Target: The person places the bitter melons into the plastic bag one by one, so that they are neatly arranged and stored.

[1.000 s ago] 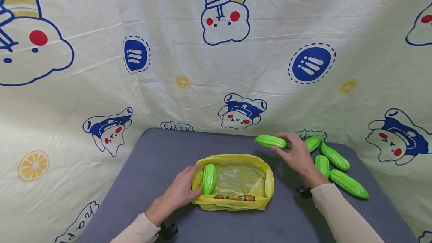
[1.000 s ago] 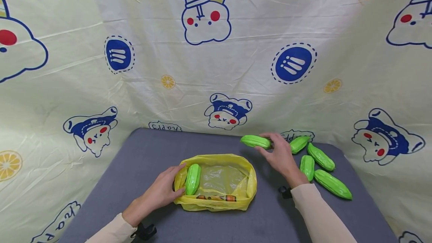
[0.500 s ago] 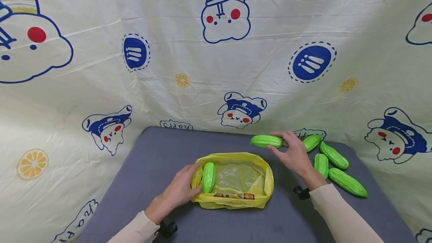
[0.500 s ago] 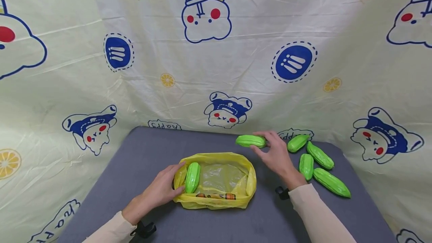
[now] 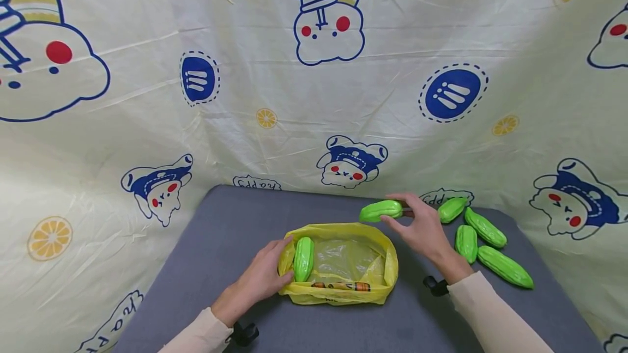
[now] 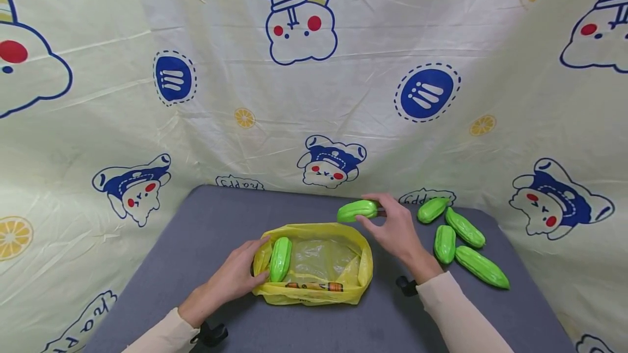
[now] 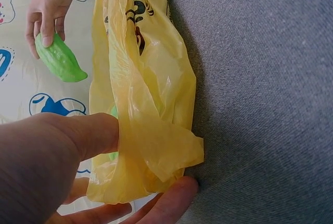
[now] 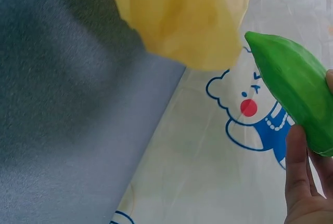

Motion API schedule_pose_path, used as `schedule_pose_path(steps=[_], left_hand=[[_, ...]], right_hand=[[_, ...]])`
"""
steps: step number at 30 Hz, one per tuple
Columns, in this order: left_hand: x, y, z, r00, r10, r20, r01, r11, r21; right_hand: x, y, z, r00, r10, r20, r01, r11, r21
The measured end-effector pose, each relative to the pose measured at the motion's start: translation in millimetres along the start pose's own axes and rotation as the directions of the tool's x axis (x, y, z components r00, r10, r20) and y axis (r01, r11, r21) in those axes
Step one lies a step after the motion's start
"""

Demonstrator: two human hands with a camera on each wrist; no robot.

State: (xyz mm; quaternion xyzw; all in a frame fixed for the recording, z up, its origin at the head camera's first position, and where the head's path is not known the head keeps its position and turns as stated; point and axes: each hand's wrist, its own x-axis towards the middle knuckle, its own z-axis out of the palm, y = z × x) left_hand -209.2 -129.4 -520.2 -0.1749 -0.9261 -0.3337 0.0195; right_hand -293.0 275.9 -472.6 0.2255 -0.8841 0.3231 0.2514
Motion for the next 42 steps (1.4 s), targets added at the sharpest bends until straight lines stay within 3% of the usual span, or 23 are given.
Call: schedule_pose_path(steps=[31, 42], left_hand=[[1.6, 4.5, 1.4, 1.000, -0.020, -0.002, 0.020, 0.999, 0.035], [0.4, 8.0, -0.2, 1.000, -0.022, 0.006, 0.022, 0.999, 0.038]], right_hand=[[-6.1, -43.4, 9.4, 0.993, 0.065, 0.097, -0.076, 0.990, 0.116], [-5.0, -54.7, 15.6, 0.976, 0.151, 0.156, -0.173, 0.975, 0.141]])
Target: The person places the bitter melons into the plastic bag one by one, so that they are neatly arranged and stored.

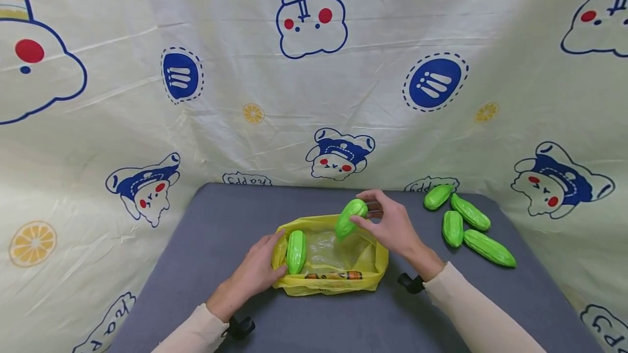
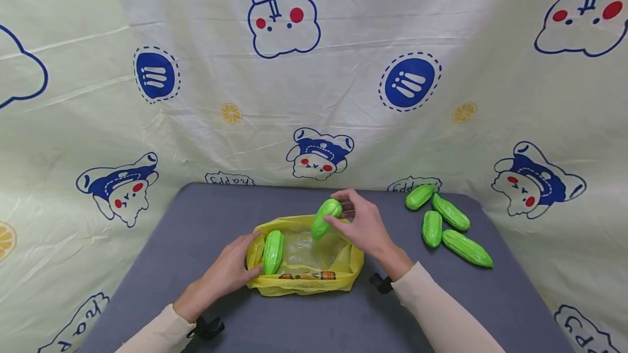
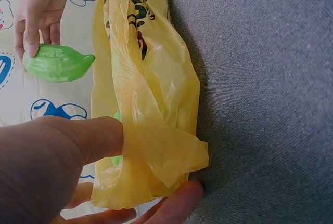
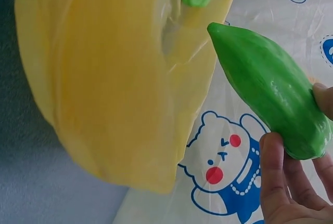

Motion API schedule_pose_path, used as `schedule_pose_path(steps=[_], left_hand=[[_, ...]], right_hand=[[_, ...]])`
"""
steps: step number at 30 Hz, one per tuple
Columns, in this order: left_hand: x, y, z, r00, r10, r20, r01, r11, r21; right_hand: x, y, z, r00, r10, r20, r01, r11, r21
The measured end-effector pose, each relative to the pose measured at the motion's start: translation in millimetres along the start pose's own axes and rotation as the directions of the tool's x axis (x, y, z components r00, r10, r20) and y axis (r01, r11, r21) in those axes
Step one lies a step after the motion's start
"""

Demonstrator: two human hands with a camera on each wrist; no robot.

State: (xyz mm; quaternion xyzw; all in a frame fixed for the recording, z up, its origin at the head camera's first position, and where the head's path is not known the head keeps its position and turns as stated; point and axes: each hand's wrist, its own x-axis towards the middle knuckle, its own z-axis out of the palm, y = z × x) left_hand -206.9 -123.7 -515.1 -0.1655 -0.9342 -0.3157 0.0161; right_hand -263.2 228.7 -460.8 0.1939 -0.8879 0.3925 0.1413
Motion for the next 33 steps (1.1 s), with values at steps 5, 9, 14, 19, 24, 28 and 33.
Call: schedule_pose_path(steps=[5, 9, 14, 19, 24, 28, 33], left_hand=[[0.2, -1.7, 1.4, 1.000, -0.010, 0.004, 0.010, 1.000, -0.005], [-0.5, -2.1, 1.9, 1.000, -0.006, 0.005, 0.006, 1.000, -0.005], [-1.0, -2.0, 1.4, 1.000, -0.003, -0.001, 0.003, 1.000, -0.004], [-1.5, -0.8, -0.2, 1.000, 0.006, -0.007, -0.006, 1.000, -0.010], [-0.7, -0.7, -0.8, 1.000, 0.003, -0.005, -0.003, 1.000, -0.017], [0.2, -1.7, -0.6, 1.000, -0.001, 0.001, 0.001, 1.000, -0.020], [0.5, -2.0, -1.7, 1.000, 0.003, -0.004, -0.003, 1.000, -0.020]], right_hand=[[1.9, -4.6, 4.8, 0.998, 0.038, 0.039, -0.039, 0.999, 0.024], [3.5, -7.7, 8.3, 0.995, 0.069, 0.068, -0.072, 0.996, 0.050], [6.0, -9.6, 12.4, 0.994, 0.076, 0.085, -0.080, 0.995, 0.054], [8.9, -11.3, 16.6, 0.990, 0.087, 0.114, -0.095, 0.993, 0.071], [13.4, -15.0, 20.9, 0.985, 0.081, 0.153, -0.094, 0.993, 0.077], [17.5, -16.8, 24.9, 0.980, 0.077, 0.184, -0.091, 0.993, 0.072], [23.2, -18.2, 31.4, 0.972, 0.079, 0.223, -0.096, 0.993, 0.067]])
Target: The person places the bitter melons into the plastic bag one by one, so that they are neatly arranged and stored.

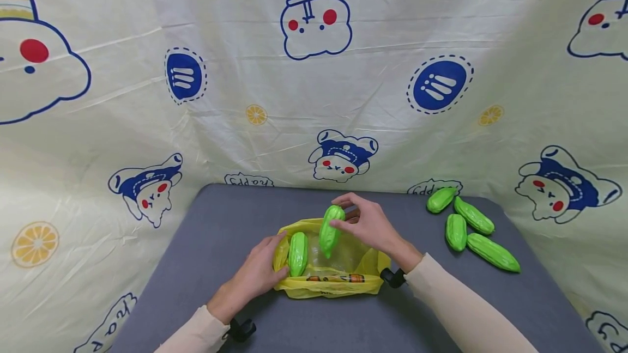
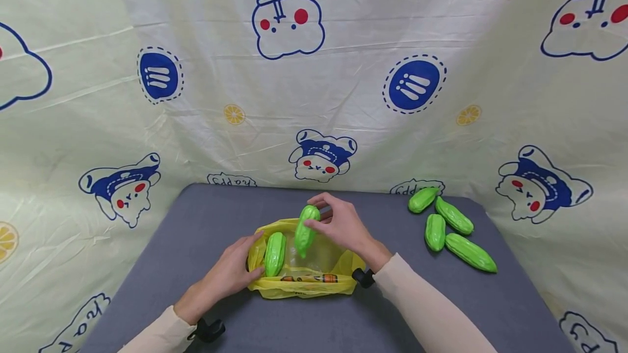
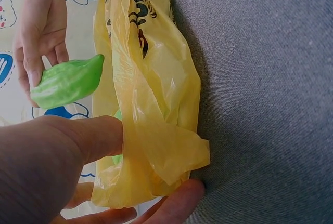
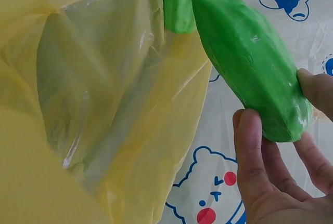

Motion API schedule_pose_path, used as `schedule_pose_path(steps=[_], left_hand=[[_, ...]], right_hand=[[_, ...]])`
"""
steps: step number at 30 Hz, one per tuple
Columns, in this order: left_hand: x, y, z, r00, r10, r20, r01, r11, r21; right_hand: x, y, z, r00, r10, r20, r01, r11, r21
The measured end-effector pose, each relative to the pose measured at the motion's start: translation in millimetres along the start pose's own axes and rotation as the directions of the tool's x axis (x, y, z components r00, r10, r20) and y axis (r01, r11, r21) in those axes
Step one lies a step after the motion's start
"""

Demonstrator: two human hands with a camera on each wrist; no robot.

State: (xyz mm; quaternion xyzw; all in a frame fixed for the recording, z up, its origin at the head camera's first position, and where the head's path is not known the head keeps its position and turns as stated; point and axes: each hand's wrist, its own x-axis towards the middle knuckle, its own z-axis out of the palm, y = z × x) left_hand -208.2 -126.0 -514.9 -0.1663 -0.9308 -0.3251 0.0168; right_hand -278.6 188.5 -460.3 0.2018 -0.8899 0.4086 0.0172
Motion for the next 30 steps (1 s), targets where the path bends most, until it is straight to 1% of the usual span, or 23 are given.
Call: schedule_pose_path(steps=[4, 13, 21, 30], left_hand=[[-0.9, 1.8, -0.9, 1.000, 0.001, -0.003, -0.001, 1.000, -0.006], [-3.4, 3.0, -0.7, 1.000, 0.019, -0.006, -0.019, 1.000, -0.007], [-3.1, 2.8, -0.2, 1.000, 0.028, -0.002, -0.028, 1.000, -0.003], [-3.5, 3.1, -0.4, 0.999, 0.034, -0.005, -0.034, 0.999, -0.001]], right_hand=[[4.8, -2.0, 2.7, 0.999, 0.024, 0.027, -0.024, 1.000, 0.016], [15.1, -2.9, 7.1, 0.991, 0.058, 0.120, -0.065, 0.996, 0.056], [22.7, 4.3, 11.7, 0.986, 0.037, 0.165, -0.046, 0.998, 0.051], [28.3, 7.8, 17.6, 0.973, 0.032, 0.230, -0.040, 0.999, 0.027]])
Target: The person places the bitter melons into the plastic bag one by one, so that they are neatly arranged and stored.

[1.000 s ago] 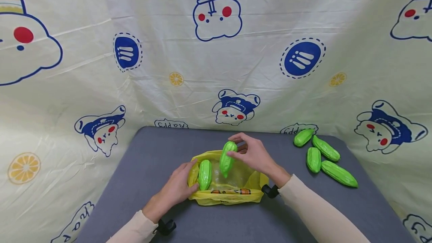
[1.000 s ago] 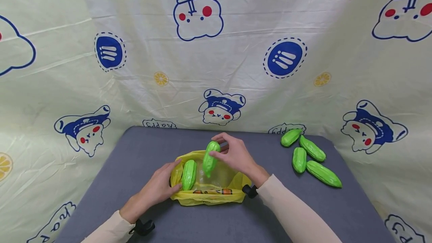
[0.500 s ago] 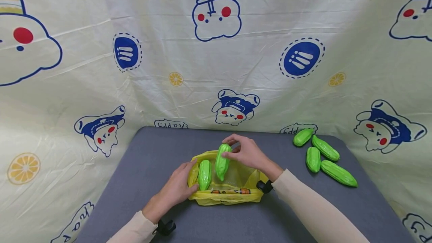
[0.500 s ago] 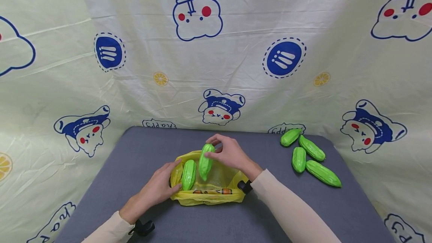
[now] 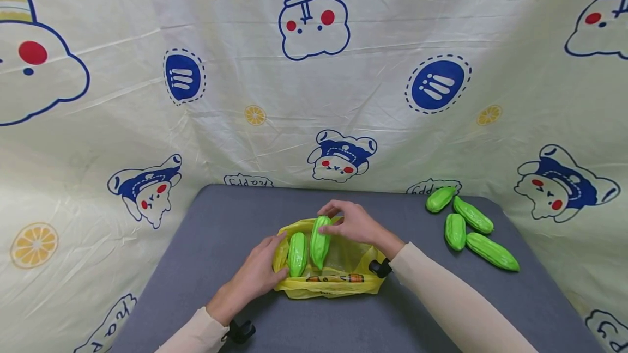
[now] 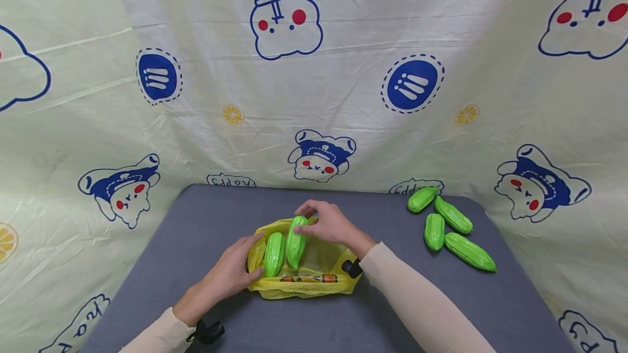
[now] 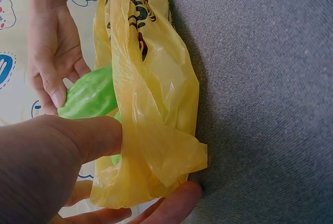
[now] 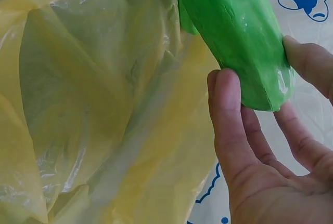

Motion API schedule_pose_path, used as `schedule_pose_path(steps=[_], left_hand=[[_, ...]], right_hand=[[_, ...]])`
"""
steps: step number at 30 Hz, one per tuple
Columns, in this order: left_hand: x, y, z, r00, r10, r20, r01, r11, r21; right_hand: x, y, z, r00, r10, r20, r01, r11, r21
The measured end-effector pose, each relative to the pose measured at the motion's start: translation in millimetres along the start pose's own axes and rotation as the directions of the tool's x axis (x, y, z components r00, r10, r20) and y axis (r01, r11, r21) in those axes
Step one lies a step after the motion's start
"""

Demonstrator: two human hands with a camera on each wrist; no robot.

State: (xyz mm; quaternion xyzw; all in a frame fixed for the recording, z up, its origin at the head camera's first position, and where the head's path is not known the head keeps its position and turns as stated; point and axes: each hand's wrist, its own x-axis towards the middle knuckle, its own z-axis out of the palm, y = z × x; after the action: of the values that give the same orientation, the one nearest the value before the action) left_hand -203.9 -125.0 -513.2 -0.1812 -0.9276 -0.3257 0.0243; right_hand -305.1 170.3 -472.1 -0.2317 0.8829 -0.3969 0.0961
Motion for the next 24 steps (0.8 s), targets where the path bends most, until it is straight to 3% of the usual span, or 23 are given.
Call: schedule_pose_path(steps=[24], left_hand=[[-0.5, -2.2, 1.6, 1.000, 0.014, -0.010, -0.014, 1.000, 0.001]], right_hand=[[5.1, 2.3, 12.8, 0.986, 0.005, 0.164, -0.011, 0.999, 0.034]])
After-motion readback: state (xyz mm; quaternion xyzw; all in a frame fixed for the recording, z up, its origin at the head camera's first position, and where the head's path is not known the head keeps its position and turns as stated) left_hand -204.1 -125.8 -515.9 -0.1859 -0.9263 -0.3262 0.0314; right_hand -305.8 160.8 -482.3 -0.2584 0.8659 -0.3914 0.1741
